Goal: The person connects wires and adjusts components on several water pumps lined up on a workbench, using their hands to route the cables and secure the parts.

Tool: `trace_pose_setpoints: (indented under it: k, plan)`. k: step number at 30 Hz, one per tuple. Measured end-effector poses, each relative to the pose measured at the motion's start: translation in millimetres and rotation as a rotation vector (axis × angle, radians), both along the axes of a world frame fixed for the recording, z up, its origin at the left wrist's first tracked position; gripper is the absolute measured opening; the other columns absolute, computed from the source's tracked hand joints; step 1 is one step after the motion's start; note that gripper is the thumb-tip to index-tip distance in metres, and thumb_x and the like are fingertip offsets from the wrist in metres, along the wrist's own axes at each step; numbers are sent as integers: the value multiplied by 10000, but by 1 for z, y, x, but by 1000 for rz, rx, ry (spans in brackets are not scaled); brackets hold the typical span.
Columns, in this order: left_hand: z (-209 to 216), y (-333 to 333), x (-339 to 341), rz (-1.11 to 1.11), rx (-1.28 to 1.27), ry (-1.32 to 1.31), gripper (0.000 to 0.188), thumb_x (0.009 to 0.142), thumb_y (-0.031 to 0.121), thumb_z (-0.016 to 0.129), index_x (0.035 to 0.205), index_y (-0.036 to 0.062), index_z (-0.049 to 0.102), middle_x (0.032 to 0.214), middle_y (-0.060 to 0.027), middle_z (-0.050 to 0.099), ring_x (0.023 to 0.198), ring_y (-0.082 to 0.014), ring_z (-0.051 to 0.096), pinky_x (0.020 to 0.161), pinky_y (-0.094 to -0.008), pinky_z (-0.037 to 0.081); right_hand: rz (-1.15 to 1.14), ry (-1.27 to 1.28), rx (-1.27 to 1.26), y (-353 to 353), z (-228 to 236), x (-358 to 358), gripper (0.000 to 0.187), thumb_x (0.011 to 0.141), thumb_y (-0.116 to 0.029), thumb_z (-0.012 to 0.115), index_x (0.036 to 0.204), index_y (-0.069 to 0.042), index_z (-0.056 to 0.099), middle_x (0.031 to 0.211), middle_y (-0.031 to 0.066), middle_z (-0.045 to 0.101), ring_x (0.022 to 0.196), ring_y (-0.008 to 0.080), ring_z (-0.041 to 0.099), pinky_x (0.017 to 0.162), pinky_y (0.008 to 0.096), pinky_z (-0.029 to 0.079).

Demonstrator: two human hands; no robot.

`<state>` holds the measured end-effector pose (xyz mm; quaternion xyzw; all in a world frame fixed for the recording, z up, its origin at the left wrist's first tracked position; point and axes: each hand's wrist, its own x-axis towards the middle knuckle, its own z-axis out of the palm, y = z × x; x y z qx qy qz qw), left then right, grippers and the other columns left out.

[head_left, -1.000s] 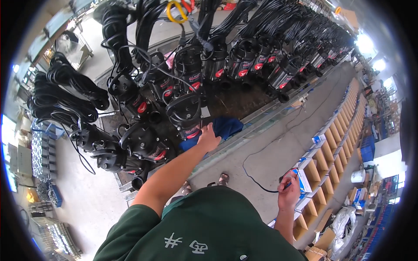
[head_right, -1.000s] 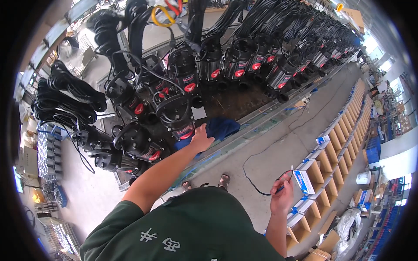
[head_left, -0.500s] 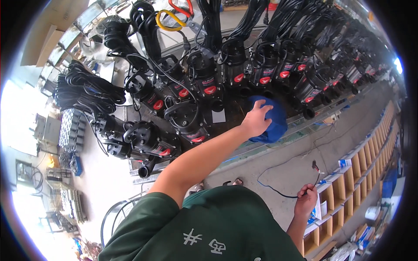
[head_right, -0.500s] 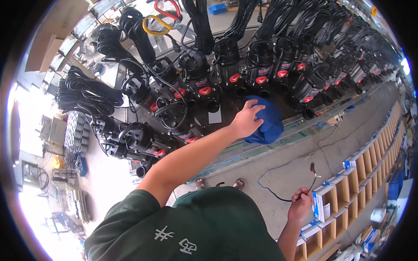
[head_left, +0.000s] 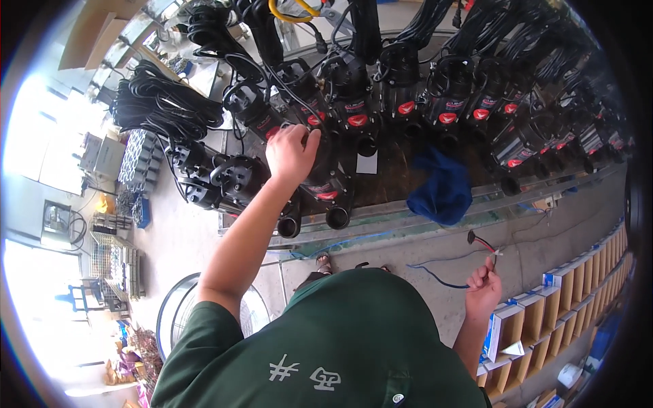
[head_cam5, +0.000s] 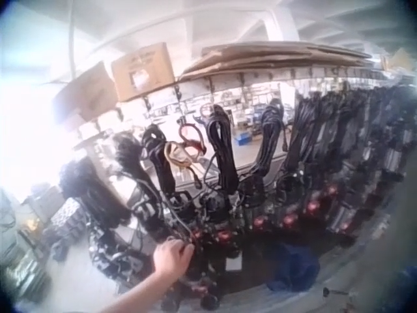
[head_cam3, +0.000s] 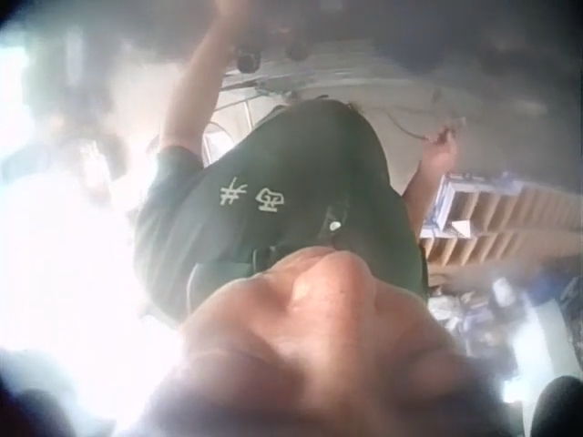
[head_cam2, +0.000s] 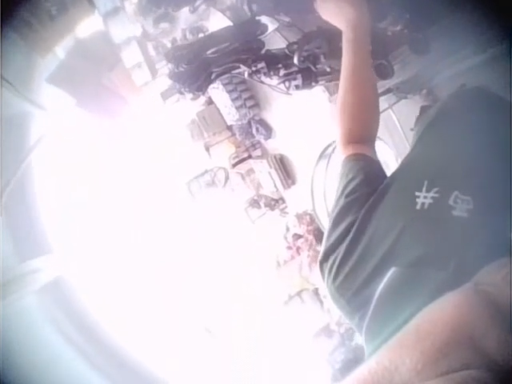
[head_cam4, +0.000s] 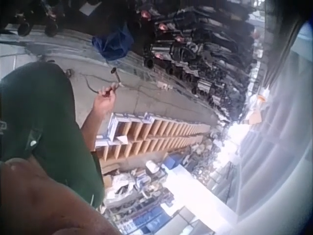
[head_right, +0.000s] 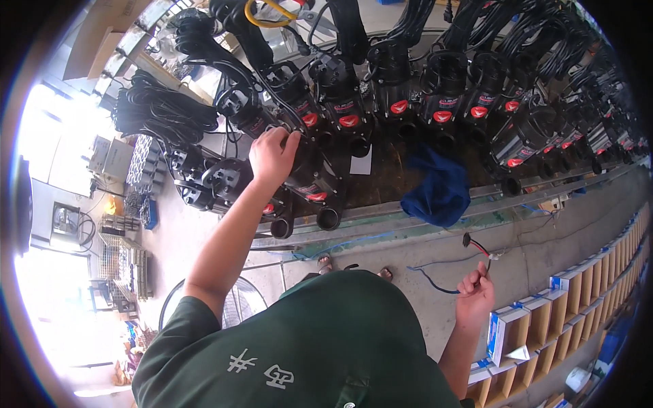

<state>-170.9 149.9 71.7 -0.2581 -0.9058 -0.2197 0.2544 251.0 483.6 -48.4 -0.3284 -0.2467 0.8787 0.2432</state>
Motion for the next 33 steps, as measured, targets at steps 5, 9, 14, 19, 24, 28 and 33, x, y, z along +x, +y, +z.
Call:
trace_pose_setpoints:
  k: [5, 9, 14, 19, 24, 28, 33]
  plan:
    - [2, -1, -7, -175, -43, 90, 346, 740, 345, 833, 763, 56, 644, 750, -86, 627, 747, -314, 652, 698, -425, 510, 158, 148, 9, -11, 15, -18, 381, 1011, -204, 472, 1330, -69, 630, 785, -7, 515, 621, 102, 428, 575, 266, 354]
    - [0, -10, -41, -392, -57, 72, 385, 756, 385, 837, 783, 53, 646, 763, -95, 622, 782, -330, 650, 728, -417, 511, 85, -85, 208, -18, 12, -39, 364, 1037, -216, 460, 1311, -60, 640, 778, -4, 511, 608, 99, 412, 560, 265, 353]
    - [1, -5, -55, -181, -21, -5, 434, 788, 438, 822, 828, 36, 663, 829, -120, 645, 835, -353, 663, 742, -440, 526, 273, 53, 191, -22, 24, -68, 355, 1083, -275, 434, 1273, -57, 639, 718, 1, 493, 556, 91, 384, 520, 243, 327]
    - [0, 30, -25, 16, 69, -2, 417, 809, 433, 796, 763, 66, 605, 821, -128, 625, 831, -354, 645, 718, -477, 514, 405, 89, 301, -44, 40, -93, 362, 1071, -316, 476, 1234, -39, 641, 667, 3, 492, 524, 82, 385, 496, 221, 305]
    - [3, 12, 6, -60, 225, -107, 385, 853, 316, 764, 1145, 80, 680, 1133, -121, 625, 1135, -337, 573, 955, -469, 444, 515, 328, 548, -71, 47, -111, 385, 994, -282, 548, 1241, -1, 637, 675, 41, 500, 604, 105, 444, 541, 274, 354]
    - [24, -64, 24, 0, 168, 15, 415, 811, 239, 797, 1184, 103, 675, 1238, -97, 612, 1212, -343, 540, 1004, -476, 414, 555, 383, 259, -106, 80, -133, 393, 1030, -220, 461, 1329, -15, 613, 654, 16, 456, 571, 93, 380, 519, 268, 318]
    - [7, -165, -3, 339, -44, 20, 251, 852, 336, 741, 850, 93, 680, 928, -85, 653, 971, -307, 614, 843, -474, 453, 537, 290, 366, -148, 97, -161, 219, 1014, -161, 474, 1111, -28, 617, 745, 61, 587, 603, 133, 490, 538, 272, 379]
